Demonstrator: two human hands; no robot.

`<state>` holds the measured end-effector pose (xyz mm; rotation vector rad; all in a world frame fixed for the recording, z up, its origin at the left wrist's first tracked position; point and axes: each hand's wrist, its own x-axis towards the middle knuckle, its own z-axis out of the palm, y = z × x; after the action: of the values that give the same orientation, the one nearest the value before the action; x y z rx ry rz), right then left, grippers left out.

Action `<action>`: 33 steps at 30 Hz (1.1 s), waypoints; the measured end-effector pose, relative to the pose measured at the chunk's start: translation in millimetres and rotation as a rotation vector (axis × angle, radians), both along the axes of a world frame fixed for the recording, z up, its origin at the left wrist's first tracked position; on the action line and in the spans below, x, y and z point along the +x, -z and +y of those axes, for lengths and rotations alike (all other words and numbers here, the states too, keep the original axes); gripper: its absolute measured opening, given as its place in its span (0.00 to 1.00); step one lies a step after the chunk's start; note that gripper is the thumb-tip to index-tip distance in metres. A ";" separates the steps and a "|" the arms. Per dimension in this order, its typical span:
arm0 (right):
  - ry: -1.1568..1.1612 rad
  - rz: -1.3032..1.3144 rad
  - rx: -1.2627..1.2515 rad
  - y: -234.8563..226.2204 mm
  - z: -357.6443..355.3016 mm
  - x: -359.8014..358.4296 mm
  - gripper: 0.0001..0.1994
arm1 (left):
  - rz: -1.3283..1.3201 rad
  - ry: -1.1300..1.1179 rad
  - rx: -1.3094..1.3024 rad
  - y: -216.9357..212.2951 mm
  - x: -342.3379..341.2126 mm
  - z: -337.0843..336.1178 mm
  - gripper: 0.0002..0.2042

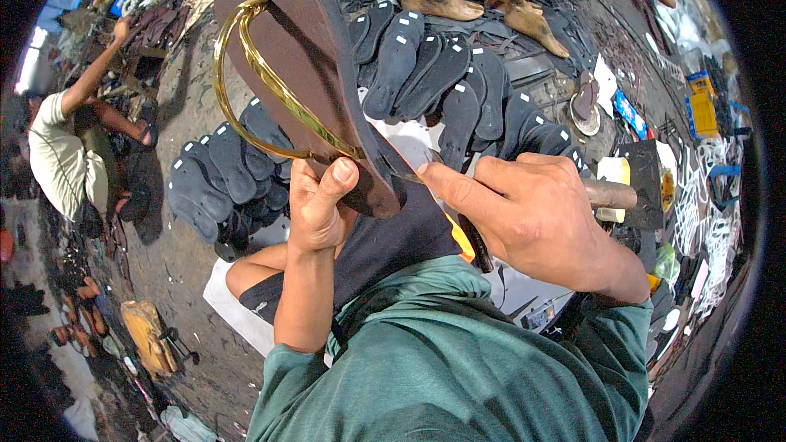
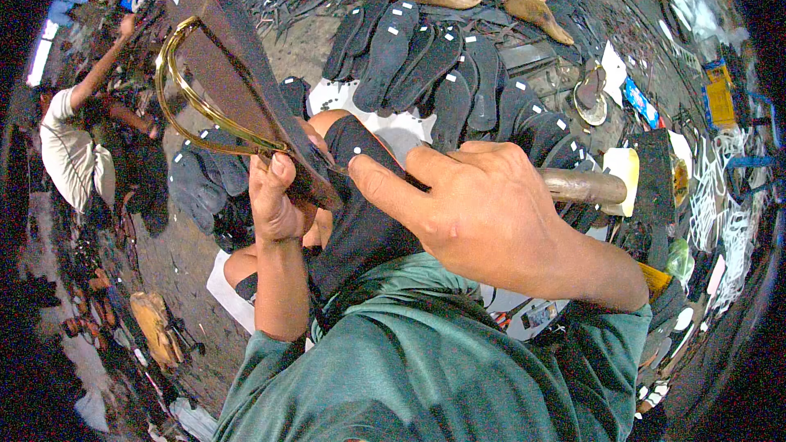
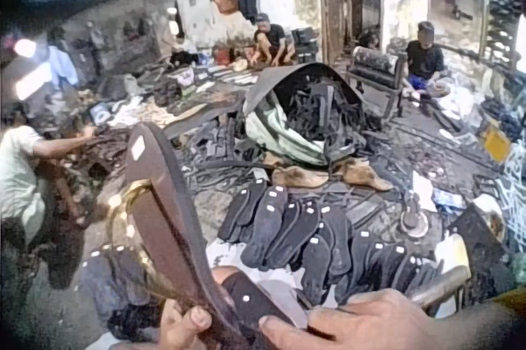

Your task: The person sits on the floor and uses a small knife to trim the edges of black shoe soles. They handle each sole one at a time, scraping along the perimeter and stacking the finished pieces. At one point, they briefly handle a brown sandal with a gold strap before returning to the black soles.

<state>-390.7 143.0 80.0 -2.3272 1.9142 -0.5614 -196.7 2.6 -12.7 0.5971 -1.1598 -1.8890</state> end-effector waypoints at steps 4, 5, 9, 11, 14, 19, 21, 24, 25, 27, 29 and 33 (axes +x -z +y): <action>-0.010 0.035 -0.129 -2.1 -1.9 -5.6 0.25 | 0.005 -0.008 0.061 -0.7 1.1 -1.2 0.26; -0.010 0.044 -0.141 -2.3 -2.8 -6.4 0.25 | 0.007 -0.018 0.095 -1.8 0.4 -0.8 0.26; -0.030 0.101 -0.176 -5.7 -6.6 -6.5 0.27 | -0.024 0.049 0.059 3.6 4.3 -4.9 0.25; -0.049 0.129 -0.210 -5.4 -8.3 -5.3 0.26 | -0.045 0.063 0.036 13.0 9.1 -9.5 0.25; -0.082 0.160 -0.267 -2.3 -10.8 -4.4 0.24 | -0.084 0.080 0.058 -0.8 4.6 -5.2 0.24; -0.119 0.268 -0.263 -9.5 -12.1 -5.9 0.22 | -0.089 0.100 0.135 -14.8 1.3 0.3 0.21; -0.129 0.315 -0.257 -11.8 -12.0 -5.6 0.22 | -0.112 0.110 0.150 -14.9 4.1 -0.9 0.21; -0.134 0.369 -0.265 -12.6 -12.3 -5.1 0.22 | -0.152 0.102 0.156 -22.3 3.1 -0.8 0.21; -0.136 0.379 -0.266 -12.8 -12.5 -5.1 0.22 | -0.176 0.099 0.157 -26.1 2.9 -0.5 0.21; -0.142 0.394 -0.262 -13.7 -13.5 -6.4 0.23 | -0.198 0.101 0.168 -27.1 2.8 -1.0 0.22; -0.157 0.382 -0.242 -13.9 -14.5 -7.1 0.23 | -0.190 0.106 0.183 -25.1 3.5 -3.1 0.22; -0.182 0.298 -0.206 -6.2 -13.3 -6.8 0.23 | -0.190 0.110 0.185 -26.3 1.7 -5.4 0.23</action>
<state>-397.5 129.7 86.2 -2.8217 1.7989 -0.4326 -195.0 -2.8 13.6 0.8448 -1.1644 -2.0851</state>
